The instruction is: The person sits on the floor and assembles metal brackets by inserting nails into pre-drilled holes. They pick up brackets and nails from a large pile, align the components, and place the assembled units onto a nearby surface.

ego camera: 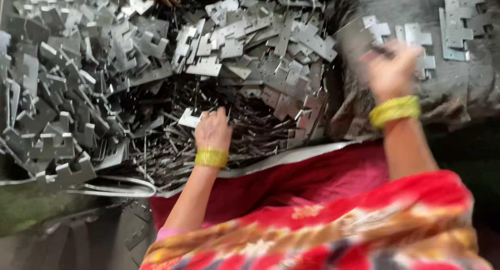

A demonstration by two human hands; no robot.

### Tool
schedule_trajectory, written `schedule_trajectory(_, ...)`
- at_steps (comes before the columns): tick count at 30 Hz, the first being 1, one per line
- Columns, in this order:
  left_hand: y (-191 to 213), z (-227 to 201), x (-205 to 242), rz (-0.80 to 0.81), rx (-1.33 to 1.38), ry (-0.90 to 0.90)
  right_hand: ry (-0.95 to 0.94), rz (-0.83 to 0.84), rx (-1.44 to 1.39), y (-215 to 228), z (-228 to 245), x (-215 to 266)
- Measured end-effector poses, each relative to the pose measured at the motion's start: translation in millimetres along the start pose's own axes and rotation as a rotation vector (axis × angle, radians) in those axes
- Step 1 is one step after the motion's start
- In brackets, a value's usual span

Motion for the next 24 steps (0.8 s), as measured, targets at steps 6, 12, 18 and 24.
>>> schedule_trajectory(6,28,18,1,-0.011,-0.167,0.044,-0.141,-0.236,0.621,73,-196,-128)
schedule_trajectory(12,98,65,10,-0.137,0.495,0.326,0.015,-0.222,0.823,29,-129,-96)
schedule_trajectory(18,24,-16,35,0.088,1.66,0.481,-0.981,0.462,-1.053,-168,43,159)
schedule_trajectory(24,-9,2,82,0.209,1.347,0.614,-0.945,0.311,-0.897,-205,82,151)
Point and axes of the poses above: each hand's wrist, its own x-axis away from the middle knuckle, its own y-axis out of the back of the hand, z = x × y, the point moved 9 cm from there along -x, towards the middle knuckle, and after that the axes turned 9 degrees about -x, right-handed, at the moved point
